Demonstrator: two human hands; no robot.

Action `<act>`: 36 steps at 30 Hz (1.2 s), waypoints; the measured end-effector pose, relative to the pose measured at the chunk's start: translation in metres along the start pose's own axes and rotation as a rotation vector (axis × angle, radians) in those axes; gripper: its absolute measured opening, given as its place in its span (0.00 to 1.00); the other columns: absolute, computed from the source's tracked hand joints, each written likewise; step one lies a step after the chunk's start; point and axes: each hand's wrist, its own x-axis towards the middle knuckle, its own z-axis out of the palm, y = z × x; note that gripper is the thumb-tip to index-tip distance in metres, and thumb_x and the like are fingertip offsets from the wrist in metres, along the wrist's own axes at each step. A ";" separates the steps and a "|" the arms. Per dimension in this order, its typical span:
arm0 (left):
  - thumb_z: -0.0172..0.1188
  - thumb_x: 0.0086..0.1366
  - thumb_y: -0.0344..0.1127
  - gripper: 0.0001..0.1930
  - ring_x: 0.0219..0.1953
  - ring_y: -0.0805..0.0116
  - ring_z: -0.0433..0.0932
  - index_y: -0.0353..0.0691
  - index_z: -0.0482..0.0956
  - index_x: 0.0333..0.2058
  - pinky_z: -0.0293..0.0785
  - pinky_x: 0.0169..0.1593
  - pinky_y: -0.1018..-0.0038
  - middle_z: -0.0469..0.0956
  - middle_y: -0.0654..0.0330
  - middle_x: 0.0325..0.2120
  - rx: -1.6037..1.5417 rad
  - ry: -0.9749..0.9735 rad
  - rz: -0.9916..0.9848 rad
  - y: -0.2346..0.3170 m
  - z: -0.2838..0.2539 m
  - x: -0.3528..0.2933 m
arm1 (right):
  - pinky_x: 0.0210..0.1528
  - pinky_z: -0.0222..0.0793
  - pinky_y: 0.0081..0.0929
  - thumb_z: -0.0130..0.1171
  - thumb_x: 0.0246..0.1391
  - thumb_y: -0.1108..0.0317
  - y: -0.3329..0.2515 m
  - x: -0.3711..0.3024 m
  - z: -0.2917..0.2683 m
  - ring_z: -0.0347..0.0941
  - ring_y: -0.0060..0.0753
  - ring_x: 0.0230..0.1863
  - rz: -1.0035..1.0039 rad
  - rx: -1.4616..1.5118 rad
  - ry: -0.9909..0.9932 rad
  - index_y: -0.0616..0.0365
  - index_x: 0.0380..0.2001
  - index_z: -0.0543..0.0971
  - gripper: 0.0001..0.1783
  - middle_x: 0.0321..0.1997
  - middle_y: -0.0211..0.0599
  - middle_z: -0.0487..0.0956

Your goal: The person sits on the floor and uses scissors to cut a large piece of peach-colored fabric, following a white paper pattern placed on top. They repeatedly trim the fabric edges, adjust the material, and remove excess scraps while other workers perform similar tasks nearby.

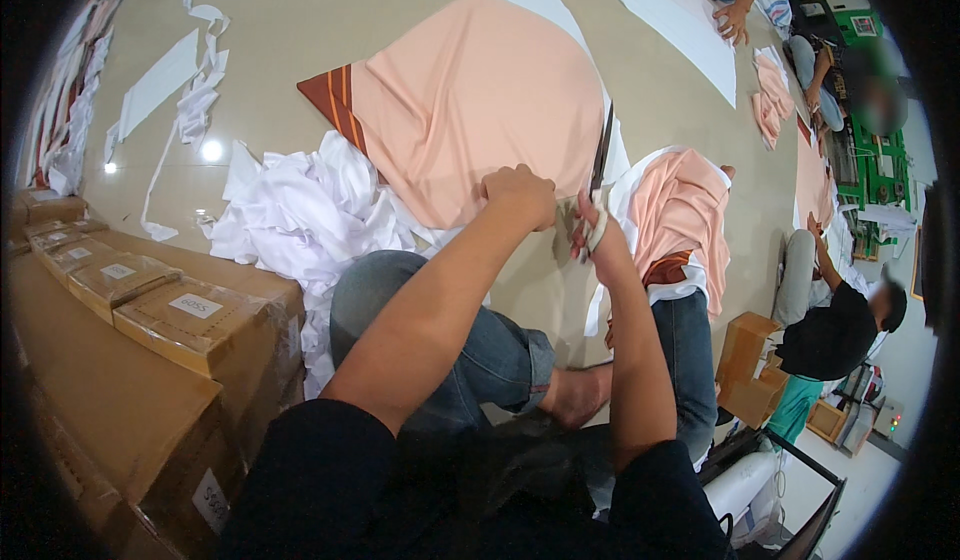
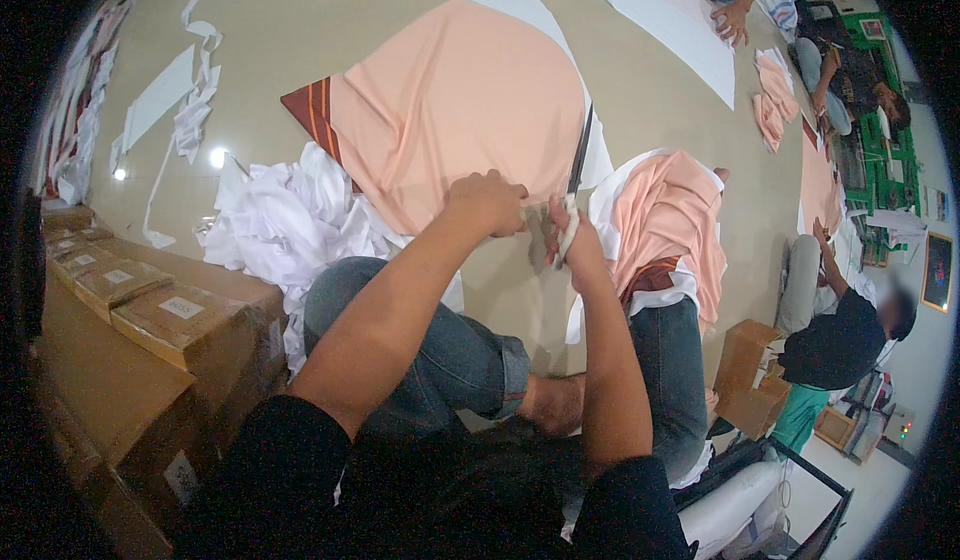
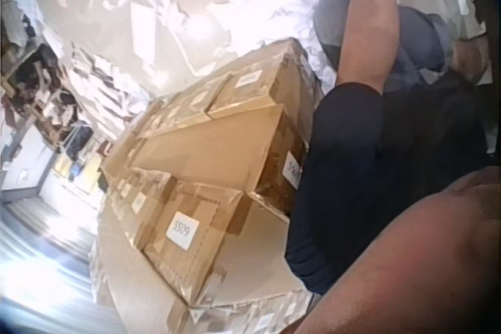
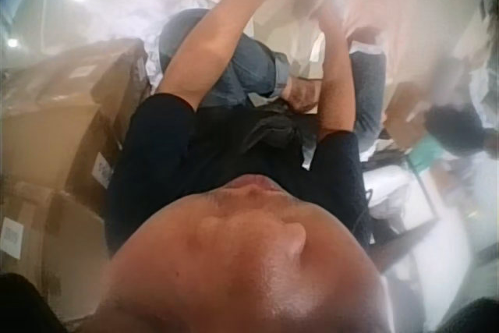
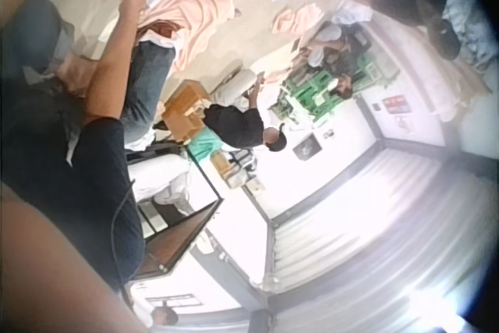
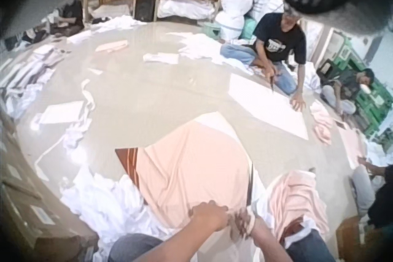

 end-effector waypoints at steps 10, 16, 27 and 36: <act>0.67 0.74 0.61 0.35 0.71 0.48 0.79 0.66 0.74 0.77 0.81 0.69 0.46 0.76 0.55 0.72 0.011 -0.021 -0.005 0.000 -0.004 0.000 | 0.26 0.70 0.26 0.71 0.68 0.32 -0.027 0.020 -0.033 0.69 0.21 0.22 -0.032 -0.170 -0.076 0.56 0.48 0.78 0.35 0.22 0.23 0.70; 0.66 0.75 0.60 0.33 0.71 0.50 0.80 0.65 0.76 0.76 0.82 0.68 0.49 0.77 0.56 0.71 -0.004 -0.027 -0.012 0.000 -0.004 0.000 | 0.26 0.69 0.26 0.70 0.68 0.31 -0.041 0.047 -0.044 0.68 0.21 0.20 -0.043 -0.332 -0.027 0.56 0.47 0.77 0.35 0.21 0.22 0.69; 0.69 0.72 0.52 0.25 0.56 0.54 0.91 0.51 0.88 0.63 0.86 0.60 0.54 0.91 0.59 0.57 0.105 -0.277 -0.194 -0.001 -0.013 -0.004 | 0.26 0.71 0.30 0.69 0.73 0.44 0.059 -0.029 -0.079 0.70 0.23 0.21 -0.030 -0.107 -0.162 0.60 0.51 0.78 0.27 0.25 0.25 0.73; 0.64 0.69 0.29 0.13 0.54 0.55 0.92 0.43 0.94 0.48 0.87 0.53 0.60 0.92 0.52 0.52 -0.005 0.206 0.150 -0.008 0.006 0.005 | 0.25 0.70 0.28 0.72 0.72 0.44 0.103 -0.133 -0.043 0.74 0.22 0.23 0.025 -0.253 0.013 0.61 0.49 0.78 0.28 0.29 0.30 0.79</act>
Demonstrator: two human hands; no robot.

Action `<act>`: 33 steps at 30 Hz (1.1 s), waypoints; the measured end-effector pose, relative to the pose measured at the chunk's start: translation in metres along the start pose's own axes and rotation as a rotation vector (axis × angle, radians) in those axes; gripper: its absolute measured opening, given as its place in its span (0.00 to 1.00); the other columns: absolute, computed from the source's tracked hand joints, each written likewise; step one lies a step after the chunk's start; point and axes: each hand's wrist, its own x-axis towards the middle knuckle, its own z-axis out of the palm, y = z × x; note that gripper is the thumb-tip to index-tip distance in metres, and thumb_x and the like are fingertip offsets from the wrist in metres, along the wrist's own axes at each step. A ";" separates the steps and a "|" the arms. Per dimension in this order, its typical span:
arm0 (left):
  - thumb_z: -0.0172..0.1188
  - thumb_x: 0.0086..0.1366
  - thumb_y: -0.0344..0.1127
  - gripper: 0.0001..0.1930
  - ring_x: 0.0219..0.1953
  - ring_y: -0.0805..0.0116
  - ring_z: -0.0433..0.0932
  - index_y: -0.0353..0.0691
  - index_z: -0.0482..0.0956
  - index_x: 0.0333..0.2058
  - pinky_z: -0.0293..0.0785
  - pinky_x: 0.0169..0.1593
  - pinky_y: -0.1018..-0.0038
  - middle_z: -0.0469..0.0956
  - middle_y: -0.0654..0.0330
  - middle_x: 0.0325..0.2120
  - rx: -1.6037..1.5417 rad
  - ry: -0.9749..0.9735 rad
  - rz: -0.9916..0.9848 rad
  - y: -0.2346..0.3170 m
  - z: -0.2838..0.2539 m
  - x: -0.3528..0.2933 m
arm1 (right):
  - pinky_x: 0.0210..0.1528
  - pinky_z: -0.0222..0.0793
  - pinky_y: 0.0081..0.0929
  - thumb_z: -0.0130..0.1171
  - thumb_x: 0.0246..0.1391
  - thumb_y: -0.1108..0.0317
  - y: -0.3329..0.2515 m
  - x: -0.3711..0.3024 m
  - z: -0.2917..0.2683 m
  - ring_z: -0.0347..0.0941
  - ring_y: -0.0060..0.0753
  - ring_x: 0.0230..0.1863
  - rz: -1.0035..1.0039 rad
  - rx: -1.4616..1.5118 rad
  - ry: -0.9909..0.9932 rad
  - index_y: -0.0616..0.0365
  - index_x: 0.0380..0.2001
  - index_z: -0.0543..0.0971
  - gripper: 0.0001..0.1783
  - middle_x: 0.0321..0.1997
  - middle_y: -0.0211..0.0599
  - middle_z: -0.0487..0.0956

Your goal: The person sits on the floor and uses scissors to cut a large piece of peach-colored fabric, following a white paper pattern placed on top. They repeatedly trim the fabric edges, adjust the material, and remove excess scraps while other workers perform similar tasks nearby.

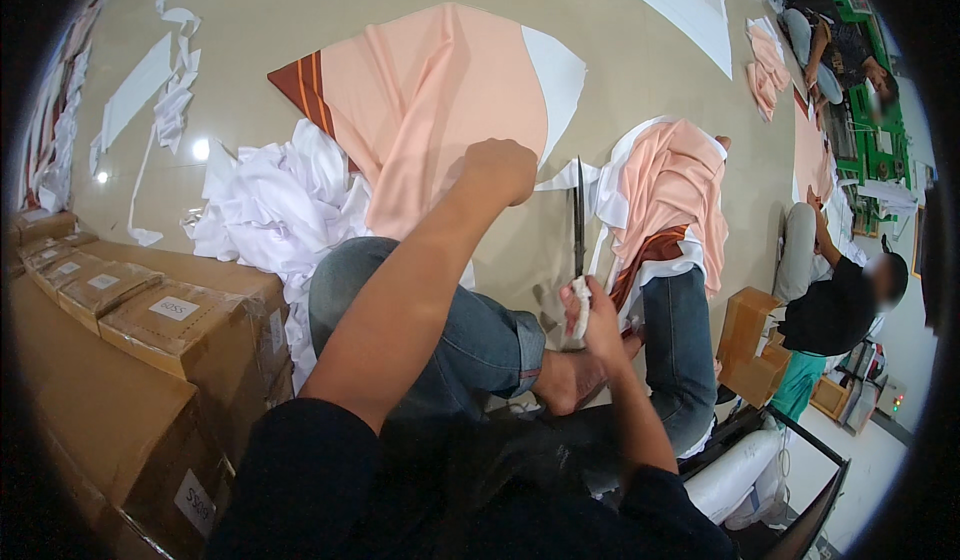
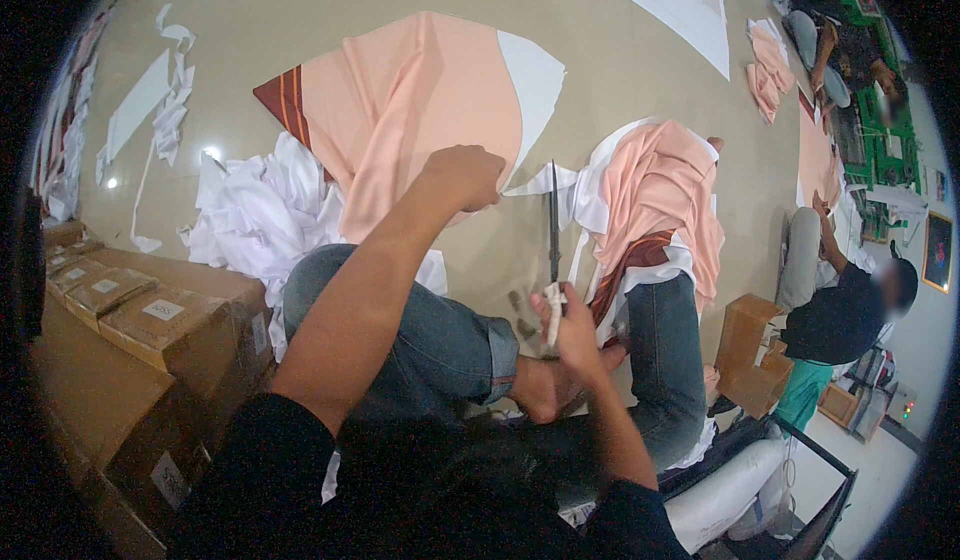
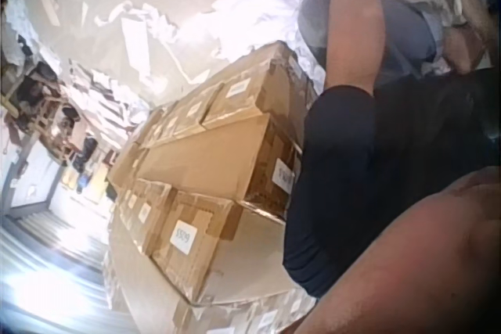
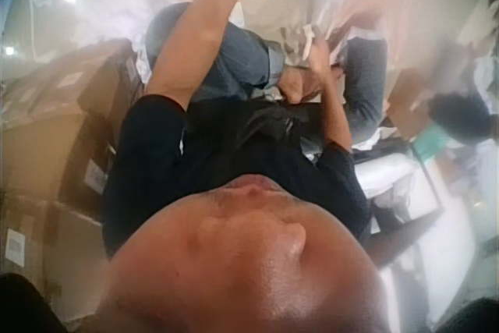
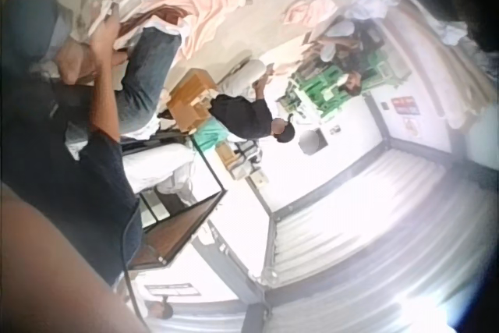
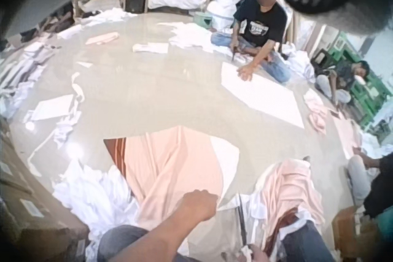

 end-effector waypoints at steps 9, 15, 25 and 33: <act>0.68 0.65 0.26 0.25 0.63 0.50 0.84 0.49 0.87 0.61 0.83 0.63 0.54 0.87 0.54 0.56 -0.116 0.013 0.119 -0.015 0.010 0.011 | 0.23 0.65 0.24 0.71 0.73 0.45 -0.013 -0.027 0.052 0.69 0.18 0.22 0.044 0.354 0.041 0.60 0.50 0.77 0.28 0.26 0.24 0.73; 0.72 0.62 0.27 0.20 0.61 0.50 0.85 0.45 0.91 0.53 0.85 0.61 0.55 0.87 0.54 0.54 -0.048 0.091 0.161 0.000 0.025 0.025 | 0.23 0.67 0.26 0.71 0.73 0.44 -0.004 -0.044 0.042 0.70 0.19 0.22 0.067 0.172 0.085 0.59 0.48 0.77 0.27 0.26 0.26 0.73; 0.68 0.66 0.29 0.12 0.51 0.45 0.91 0.37 0.91 0.47 0.88 0.54 0.53 0.91 0.44 0.48 0.005 0.065 0.167 0.008 0.029 0.016 | 0.22 0.70 0.26 0.69 0.71 0.37 -0.051 0.015 0.069 0.72 0.22 0.22 0.045 0.258 0.046 0.59 0.48 0.78 0.32 0.24 0.26 0.72; 0.66 0.67 0.31 0.11 0.50 0.43 0.91 0.35 0.91 0.44 0.87 0.53 0.52 0.91 0.42 0.46 -0.046 0.037 0.141 0.004 0.031 0.026 | 0.21 0.69 0.29 0.72 0.69 0.38 -0.043 0.032 0.094 0.72 0.23 0.19 0.012 0.255 0.191 0.61 0.45 0.80 0.33 0.23 0.28 0.75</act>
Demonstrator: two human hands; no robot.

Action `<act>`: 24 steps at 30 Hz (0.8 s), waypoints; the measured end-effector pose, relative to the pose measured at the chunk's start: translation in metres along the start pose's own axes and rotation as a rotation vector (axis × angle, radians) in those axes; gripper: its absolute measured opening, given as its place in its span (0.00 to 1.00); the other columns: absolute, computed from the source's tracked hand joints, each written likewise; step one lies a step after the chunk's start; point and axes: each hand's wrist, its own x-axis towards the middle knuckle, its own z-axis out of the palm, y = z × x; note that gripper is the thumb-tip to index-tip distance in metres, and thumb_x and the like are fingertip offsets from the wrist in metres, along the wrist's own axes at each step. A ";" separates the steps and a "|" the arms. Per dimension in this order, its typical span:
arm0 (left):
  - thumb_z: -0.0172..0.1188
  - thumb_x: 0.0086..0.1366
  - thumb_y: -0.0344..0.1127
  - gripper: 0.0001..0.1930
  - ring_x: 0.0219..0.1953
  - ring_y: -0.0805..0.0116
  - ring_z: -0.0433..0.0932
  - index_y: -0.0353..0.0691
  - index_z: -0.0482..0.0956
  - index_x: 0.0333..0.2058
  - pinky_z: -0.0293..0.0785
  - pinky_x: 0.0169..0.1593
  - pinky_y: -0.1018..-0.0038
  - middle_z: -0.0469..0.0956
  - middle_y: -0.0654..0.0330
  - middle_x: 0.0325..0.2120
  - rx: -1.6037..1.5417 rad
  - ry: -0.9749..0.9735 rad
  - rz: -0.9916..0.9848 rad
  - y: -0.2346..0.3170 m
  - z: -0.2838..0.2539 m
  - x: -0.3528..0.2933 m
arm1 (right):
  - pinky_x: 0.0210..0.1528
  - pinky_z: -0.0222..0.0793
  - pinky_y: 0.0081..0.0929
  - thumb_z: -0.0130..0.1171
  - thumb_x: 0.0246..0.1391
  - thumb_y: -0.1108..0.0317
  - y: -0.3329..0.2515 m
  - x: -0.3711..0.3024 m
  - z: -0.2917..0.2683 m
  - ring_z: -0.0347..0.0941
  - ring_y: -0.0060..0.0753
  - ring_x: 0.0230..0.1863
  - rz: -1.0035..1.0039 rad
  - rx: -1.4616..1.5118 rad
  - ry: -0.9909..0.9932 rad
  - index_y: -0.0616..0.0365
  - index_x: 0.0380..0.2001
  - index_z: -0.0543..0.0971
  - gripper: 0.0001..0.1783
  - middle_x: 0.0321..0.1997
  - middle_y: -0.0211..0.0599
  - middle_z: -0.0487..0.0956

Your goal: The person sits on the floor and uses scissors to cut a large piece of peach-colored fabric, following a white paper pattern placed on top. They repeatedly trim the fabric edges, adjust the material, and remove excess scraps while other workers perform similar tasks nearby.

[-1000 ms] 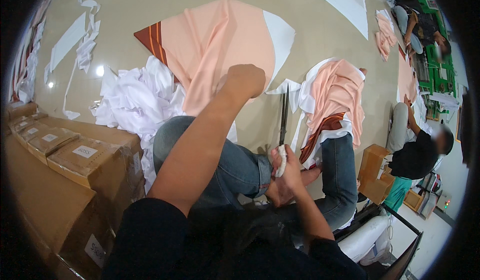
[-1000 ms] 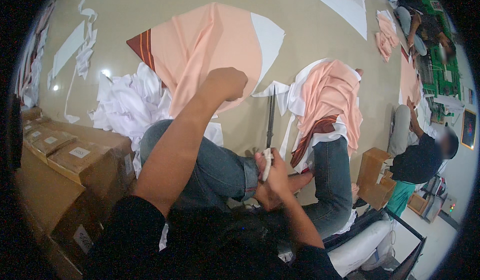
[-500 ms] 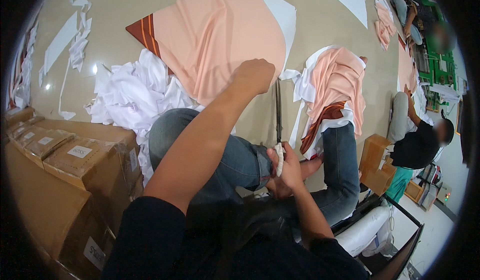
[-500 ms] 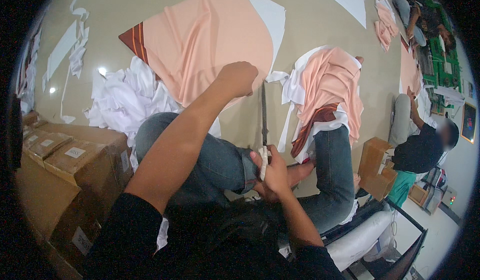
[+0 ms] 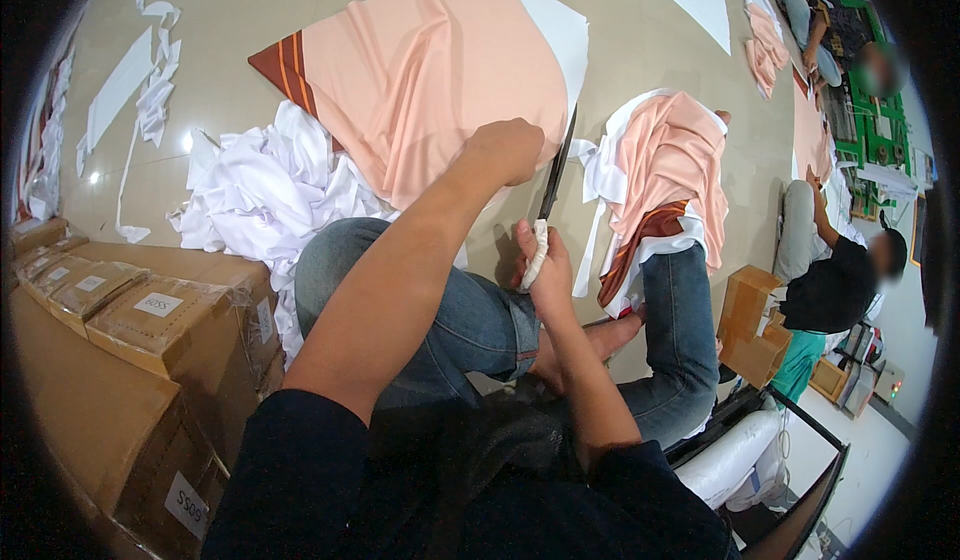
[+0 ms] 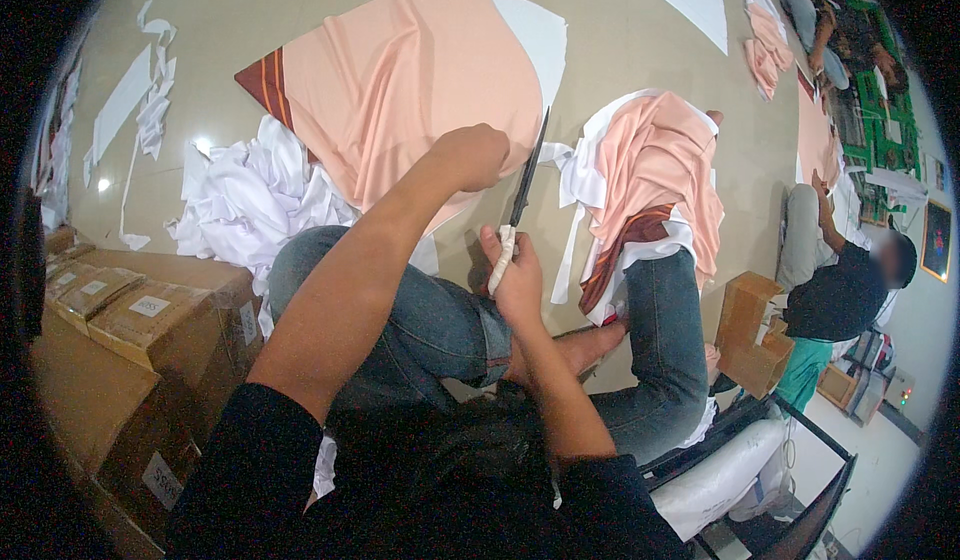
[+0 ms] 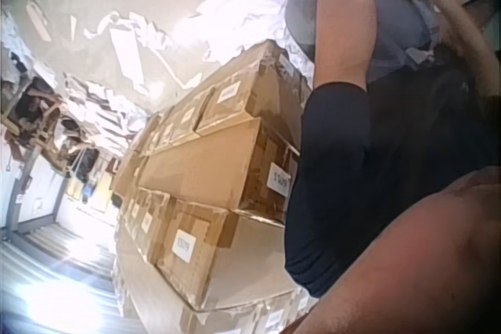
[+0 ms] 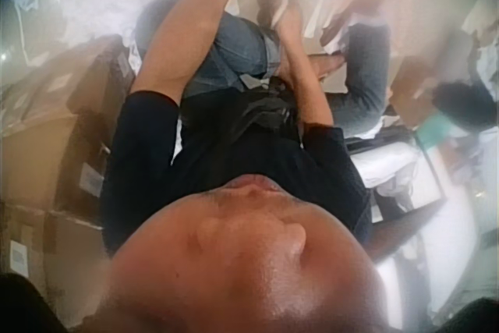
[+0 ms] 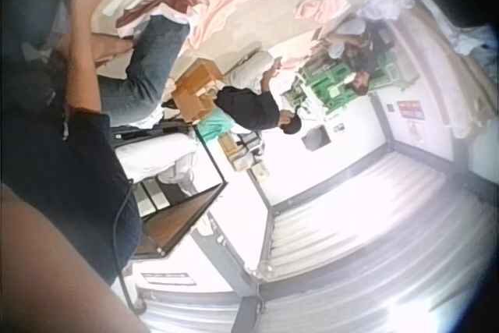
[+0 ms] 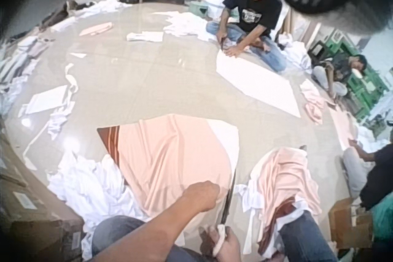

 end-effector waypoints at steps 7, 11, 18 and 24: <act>0.65 0.65 0.30 0.11 0.48 0.42 0.91 0.34 0.92 0.42 0.87 0.52 0.50 0.91 0.42 0.43 -0.035 -0.019 0.035 -0.004 -0.002 0.002 | 0.23 0.69 0.31 0.72 0.69 0.38 0.004 -0.002 0.007 0.74 0.25 0.21 0.005 -0.058 0.017 0.63 0.44 0.80 0.33 0.24 0.30 0.78; 0.65 0.65 0.28 0.13 0.51 0.46 0.91 0.35 0.92 0.47 0.88 0.53 0.53 0.91 0.44 0.48 -0.001 -0.068 -0.016 0.000 -0.008 0.001 | 0.20 0.70 0.24 0.74 0.70 0.42 -0.008 -0.012 -0.002 0.69 0.17 0.21 0.017 0.072 -0.089 0.57 0.48 0.79 0.28 0.24 0.21 0.70; 0.64 0.63 0.27 0.13 0.48 0.43 0.91 0.34 0.92 0.43 0.87 0.52 0.51 0.91 0.42 0.45 -0.040 -0.051 -0.013 0.001 -0.016 -0.007 | 0.23 0.70 0.26 0.73 0.68 0.35 -0.034 0.008 -0.030 0.70 0.21 0.20 0.066 -0.022 -0.151 0.63 0.53 0.77 0.38 0.24 0.26 0.71; 0.64 0.62 0.27 0.14 0.51 0.46 0.91 0.34 0.92 0.45 0.88 0.53 0.53 0.91 0.43 0.47 -0.018 -0.105 -0.061 0.002 -0.019 -0.008 | 0.21 0.70 0.27 0.74 0.66 0.36 -0.034 0.029 -0.044 0.69 0.21 0.20 0.019 -0.161 -0.149 0.61 0.47 0.78 0.35 0.24 0.25 0.72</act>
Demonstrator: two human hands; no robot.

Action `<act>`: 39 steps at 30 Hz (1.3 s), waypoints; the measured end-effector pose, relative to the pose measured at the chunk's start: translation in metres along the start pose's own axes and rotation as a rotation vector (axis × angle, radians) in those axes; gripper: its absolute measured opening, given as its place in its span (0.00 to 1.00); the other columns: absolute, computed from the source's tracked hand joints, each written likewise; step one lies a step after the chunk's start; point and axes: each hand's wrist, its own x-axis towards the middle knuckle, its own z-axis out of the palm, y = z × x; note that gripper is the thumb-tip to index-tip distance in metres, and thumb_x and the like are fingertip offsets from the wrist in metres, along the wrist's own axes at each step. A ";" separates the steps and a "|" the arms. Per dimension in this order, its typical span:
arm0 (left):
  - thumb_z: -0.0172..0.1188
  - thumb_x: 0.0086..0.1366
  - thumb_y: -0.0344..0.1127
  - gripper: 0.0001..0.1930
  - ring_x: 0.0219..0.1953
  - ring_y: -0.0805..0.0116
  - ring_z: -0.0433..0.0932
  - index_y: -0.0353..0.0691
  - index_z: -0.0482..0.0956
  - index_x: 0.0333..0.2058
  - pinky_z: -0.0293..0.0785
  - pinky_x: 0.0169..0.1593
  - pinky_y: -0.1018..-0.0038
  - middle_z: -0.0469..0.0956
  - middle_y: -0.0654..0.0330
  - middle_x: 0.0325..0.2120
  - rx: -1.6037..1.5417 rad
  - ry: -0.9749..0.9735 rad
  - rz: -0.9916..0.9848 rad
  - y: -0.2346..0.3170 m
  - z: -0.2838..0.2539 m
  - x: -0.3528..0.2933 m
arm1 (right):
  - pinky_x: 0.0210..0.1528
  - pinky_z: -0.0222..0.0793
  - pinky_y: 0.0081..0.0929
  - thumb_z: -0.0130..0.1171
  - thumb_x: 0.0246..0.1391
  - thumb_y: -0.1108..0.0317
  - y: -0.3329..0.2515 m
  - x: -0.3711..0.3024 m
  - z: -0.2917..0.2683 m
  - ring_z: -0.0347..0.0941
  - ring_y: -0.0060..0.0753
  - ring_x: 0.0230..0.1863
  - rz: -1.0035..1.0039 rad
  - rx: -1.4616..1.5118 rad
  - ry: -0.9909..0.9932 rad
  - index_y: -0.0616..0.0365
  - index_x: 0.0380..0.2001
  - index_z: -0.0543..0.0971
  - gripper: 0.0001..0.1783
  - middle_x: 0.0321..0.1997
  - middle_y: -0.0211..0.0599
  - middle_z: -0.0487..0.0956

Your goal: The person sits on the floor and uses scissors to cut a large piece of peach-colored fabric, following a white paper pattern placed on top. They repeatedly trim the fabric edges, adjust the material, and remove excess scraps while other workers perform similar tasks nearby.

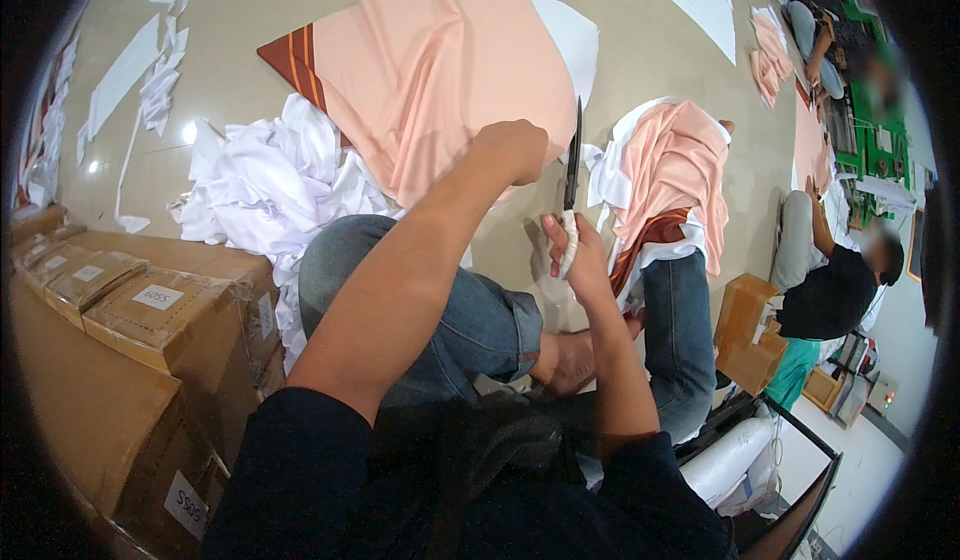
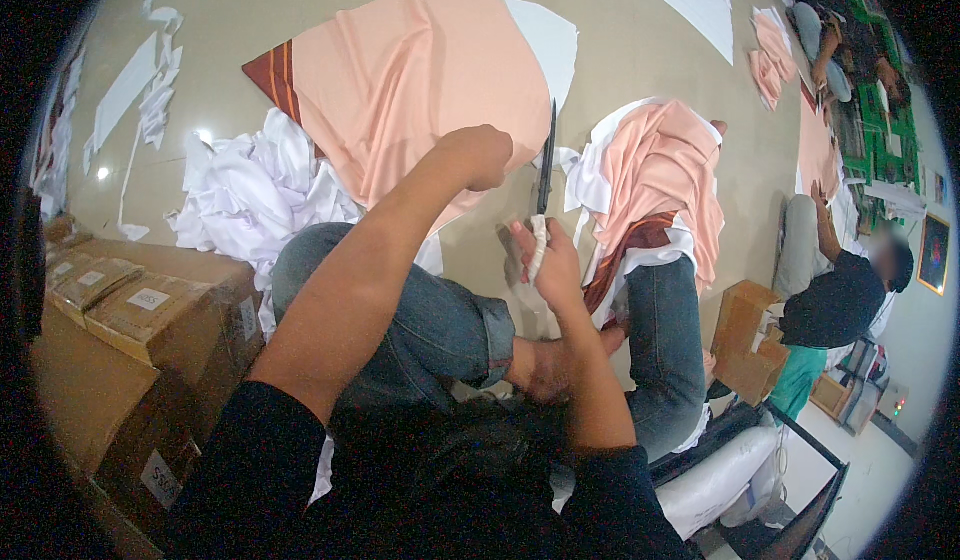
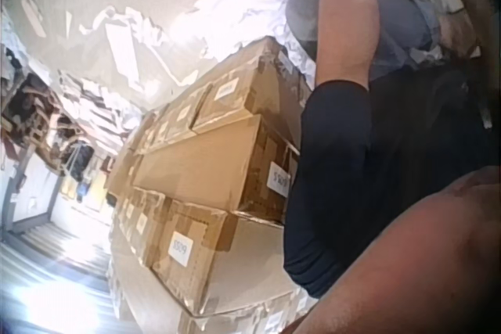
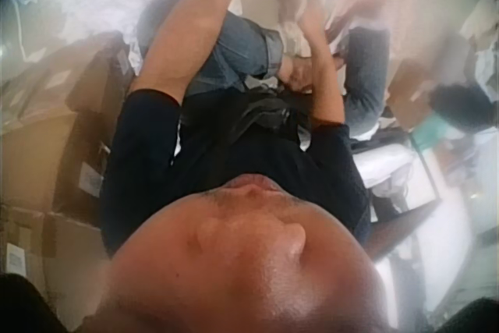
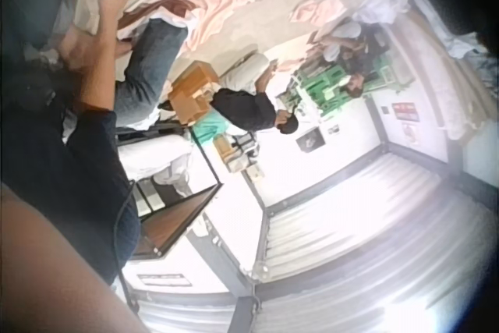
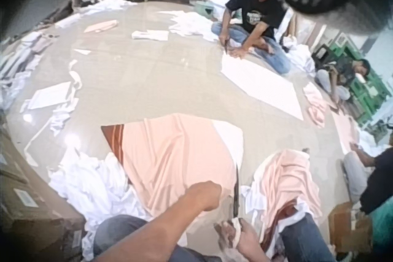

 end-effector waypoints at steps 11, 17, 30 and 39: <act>0.66 0.65 0.29 0.18 0.55 0.53 0.92 0.41 0.93 0.52 0.89 0.55 0.58 0.91 0.51 0.53 0.033 -0.076 -0.068 0.007 -0.006 -0.004 | 0.23 0.68 0.26 0.74 0.68 0.37 -0.021 0.045 -0.044 0.69 0.20 0.19 -0.101 -0.170 -0.072 0.60 0.47 0.81 0.32 0.22 0.24 0.71; 0.67 0.65 0.29 0.18 0.56 0.53 0.92 0.42 0.93 0.52 0.88 0.56 0.59 0.91 0.51 0.54 0.024 -0.057 -0.083 0.006 -0.005 -0.007 | 0.24 0.68 0.25 0.72 0.70 0.39 -0.028 0.052 -0.066 0.69 0.19 0.20 -0.117 -0.122 -0.173 0.60 0.49 0.80 0.31 0.24 0.23 0.71; 0.65 0.63 0.27 0.19 0.54 0.54 0.92 0.42 0.93 0.51 0.88 0.53 0.59 0.92 0.51 0.53 0.007 -0.107 -0.109 0.006 -0.008 -0.004 | 0.23 0.66 0.25 0.71 0.71 0.39 -0.072 0.103 -0.091 0.67 0.18 0.21 -0.121 -0.273 -0.309 0.57 0.52 0.78 0.31 0.24 0.21 0.69; 0.65 0.64 0.27 0.19 0.55 0.53 0.92 0.41 0.93 0.52 0.88 0.55 0.58 0.91 0.52 0.53 0.008 -0.123 -0.116 0.007 -0.008 -0.003 | 0.22 0.65 0.26 0.75 0.68 0.40 -0.106 0.135 -0.082 0.67 0.18 0.19 -0.192 -0.430 -0.286 0.59 0.51 0.79 0.32 0.23 0.22 0.70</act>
